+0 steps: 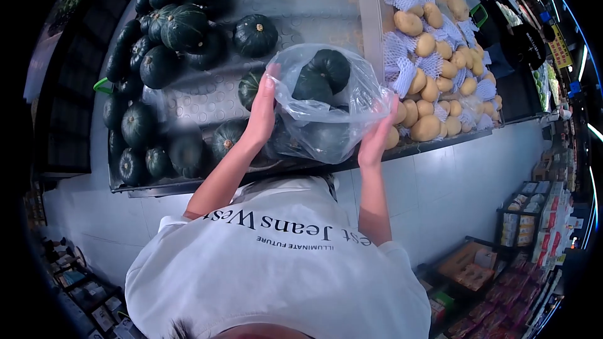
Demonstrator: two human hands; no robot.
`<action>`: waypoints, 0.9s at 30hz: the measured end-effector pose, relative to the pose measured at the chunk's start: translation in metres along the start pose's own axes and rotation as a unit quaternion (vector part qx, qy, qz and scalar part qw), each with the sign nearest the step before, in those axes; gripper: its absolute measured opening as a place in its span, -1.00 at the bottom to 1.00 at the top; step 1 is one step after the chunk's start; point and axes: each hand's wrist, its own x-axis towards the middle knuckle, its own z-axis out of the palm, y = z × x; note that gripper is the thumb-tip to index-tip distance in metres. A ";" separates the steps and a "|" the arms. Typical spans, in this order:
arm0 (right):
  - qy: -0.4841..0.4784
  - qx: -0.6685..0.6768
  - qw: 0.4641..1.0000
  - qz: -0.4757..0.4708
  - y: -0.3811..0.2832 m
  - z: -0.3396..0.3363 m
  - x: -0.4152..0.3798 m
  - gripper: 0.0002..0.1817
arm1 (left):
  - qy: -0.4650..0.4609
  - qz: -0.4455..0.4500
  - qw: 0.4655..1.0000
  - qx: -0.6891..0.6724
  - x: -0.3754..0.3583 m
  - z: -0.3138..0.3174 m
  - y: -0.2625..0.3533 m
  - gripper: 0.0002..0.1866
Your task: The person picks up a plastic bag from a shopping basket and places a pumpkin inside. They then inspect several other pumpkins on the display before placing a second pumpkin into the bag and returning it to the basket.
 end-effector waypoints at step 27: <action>-0.128 0.245 0.960 -0.037 -0.093 0.049 -0.013 -0.52 | 0.073 0.239 0.957 -0.144 -0.031 0.036 0.102 -0.71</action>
